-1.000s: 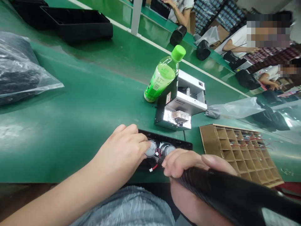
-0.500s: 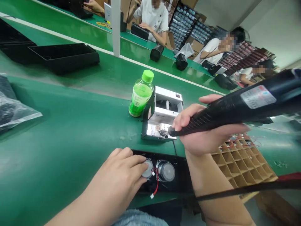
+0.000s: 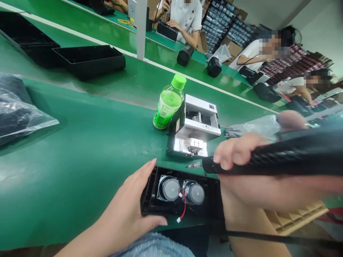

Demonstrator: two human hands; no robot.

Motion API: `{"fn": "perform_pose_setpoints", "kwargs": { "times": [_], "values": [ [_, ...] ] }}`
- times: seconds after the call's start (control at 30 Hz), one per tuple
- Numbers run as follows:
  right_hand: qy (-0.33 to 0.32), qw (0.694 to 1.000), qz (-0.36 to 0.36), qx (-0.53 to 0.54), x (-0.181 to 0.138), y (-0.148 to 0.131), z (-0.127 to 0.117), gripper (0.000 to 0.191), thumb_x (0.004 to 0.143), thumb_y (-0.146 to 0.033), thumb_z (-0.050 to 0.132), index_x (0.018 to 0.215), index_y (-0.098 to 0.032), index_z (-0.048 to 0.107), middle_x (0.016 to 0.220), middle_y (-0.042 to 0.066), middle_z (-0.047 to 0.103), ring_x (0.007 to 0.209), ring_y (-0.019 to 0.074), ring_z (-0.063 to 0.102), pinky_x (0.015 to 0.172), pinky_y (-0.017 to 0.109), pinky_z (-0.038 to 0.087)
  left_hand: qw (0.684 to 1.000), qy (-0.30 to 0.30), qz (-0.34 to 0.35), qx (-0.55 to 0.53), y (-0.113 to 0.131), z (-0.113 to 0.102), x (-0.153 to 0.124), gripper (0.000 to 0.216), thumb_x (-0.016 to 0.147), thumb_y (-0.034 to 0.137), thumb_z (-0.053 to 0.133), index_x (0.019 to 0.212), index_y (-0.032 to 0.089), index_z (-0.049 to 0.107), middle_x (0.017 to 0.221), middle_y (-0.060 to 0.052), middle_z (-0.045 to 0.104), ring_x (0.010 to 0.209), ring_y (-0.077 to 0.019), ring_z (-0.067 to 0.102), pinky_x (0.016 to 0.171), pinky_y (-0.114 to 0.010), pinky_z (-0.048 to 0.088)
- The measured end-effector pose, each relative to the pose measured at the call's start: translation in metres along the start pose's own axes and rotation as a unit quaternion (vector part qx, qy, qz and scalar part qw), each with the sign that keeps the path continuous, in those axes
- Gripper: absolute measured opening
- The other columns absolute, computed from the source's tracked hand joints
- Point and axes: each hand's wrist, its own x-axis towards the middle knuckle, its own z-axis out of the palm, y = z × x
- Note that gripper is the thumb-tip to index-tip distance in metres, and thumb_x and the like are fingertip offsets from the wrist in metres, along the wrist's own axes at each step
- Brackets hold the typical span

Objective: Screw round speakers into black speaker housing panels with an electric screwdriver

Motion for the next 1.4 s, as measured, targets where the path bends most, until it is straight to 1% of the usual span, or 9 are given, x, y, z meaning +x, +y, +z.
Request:
{"fn": "perform_pose_setpoints", "kwargs": {
  "times": [0.07,0.13,0.27,0.33,0.53,0.8,1.0,1.23,1.4],
  "values": [
    [0.01,1.0,0.016,0.0,-0.01,-0.014,0.009,0.047,0.093,-0.074,0.067,0.112,-0.033,0.078,0.056,-0.004,0.067,0.041,0.0162,0.053,0.046,0.034,0.053,1.0,0.005,0.01,0.0,-0.001,0.0,0.002,0.134,0.074,0.056,0.099,0.176,0.043,0.013,0.178,-0.011,0.043,0.159,-0.0444,0.048,0.126,-0.068,0.048],
    [-0.005,1.0,0.021,0.008,-0.018,-0.017,0.018,0.048,0.096,-0.075,0.061,0.11,-0.031,0.077,0.054,-0.004,0.066,0.039,0.0158,0.052,0.043,0.034,0.05,1.0,0.011,0.02,0.0,-0.003,0.0,0.003,0.135,0.072,0.061,0.098,0.176,0.043,0.013,0.177,-0.012,0.043,0.158,-0.0444,0.049,0.126,-0.067,0.048],
    [-0.119,0.991,0.051,0.022,-0.026,0.004,0.025,0.061,0.095,-0.082,0.054,0.12,-0.032,0.077,0.061,-0.001,0.072,0.043,0.0204,0.061,0.048,0.04,0.056,0.999,0.011,0.044,0.0,-0.007,0.003,0.005,0.135,0.075,0.068,0.094,0.176,0.042,0.009,0.178,-0.013,0.042,0.16,-0.0429,0.046,0.127,-0.067,0.047],
    [-0.146,0.987,0.057,0.022,-0.027,0.018,0.025,0.063,0.096,-0.083,0.051,0.121,-0.032,0.077,0.063,0.0,0.073,0.045,0.0214,0.063,0.049,0.041,0.058,0.998,0.016,0.063,-0.006,-0.008,0.004,0.005,0.133,0.078,0.073,0.09,0.176,0.041,0.007,0.178,-0.013,0.042,0.16,-0.042,0.048,0.126,-0.066,0.047],
    [-0.128,0.99,0.059,0.007,-0.028,0.035,0.033,0.056,0.094,-0.081,0.057,0.111,-0.033,0.08,0.057,-0.002,0.071,0.039,0.02,0.058,0.046,0.04,0.058,0.996,0.03,0.087,-0.021,-0.006,0.004,0.008,0.132,0.078,0.082,0.083,0.177,0.04,0.005,0.175,-0.014,0.047,0.157,-0.0421,0.051,0.124,-0.063,0.05],
    [-0.054,0.996,0.06,-0.02,-0.033,0.04,0.044,0.048,0.098,-0.075,0.057,0.107,-0.029,0.068,0.055,-0.008,0.069,0.039,0.0174,0.056,0.049,0.037,0.059,0.995,0.024,0.083,-0.043,-0.003,0.004,0.008,0.137,0.075,0.075,0.091,0.177,0.038,0.007,0.174,-0.015,0.049,0.157,-0.0409,0.051,0.126,-0.061,0.047],
    [-0.012,0.995,0.083,-0.051,-0.035,0.04,0.052,0.056,0.087,-0.083,0.066,0.099,-0.029,0.065,0.047,-0.01,0.062,0.033,0.0164,0.049,0.043,0.035,0.053,0.996,0.014,0.08,-0.037,0.002,0.001,0.009,0.144,0.072,0.066,0.097,0.177,0.04,0.003,0.174,-0.015,0.047,0.158,-0.0404,0.05,0.126,-0.061,0.048],
    [-0.031,0.997,0.058,-0.044,-0.04,0.042,0.05,0.053,0.094,-0.083,0.057,0.102,-0.032,0.07,0.051,-0.008,0.063,0.035,0.0171,0.052,0.051,0.039,0.057,0.995,0.02,0.089,-0.047,0.002,0.0,0.009,0.146,0.072,0.063,0.099,0.178,0.039,0.002,0.175,-0.015,0.046,0.158,-0.0409,0.05,0.126,-0.061,0.048],
    [-0.039,0.995,0.086,-0.03,-0.038,0.039,0.043,0.048,0.092,-0.081,0.062,0.104,-0.035,0.07,0.055,-0.008,0.067,0.04,0.0183,0.056,0.051,0.039,0.056,0.995,0.012,0.091,-0.044,0.004,-0.003,0.01,0.148,0.071,0.064,0.099,0.177,0.04,-0.001,0.175,-0.015,0.046,0.157,-0.0405,0.051,0.125,-0.06,0.048]
  ]
}}
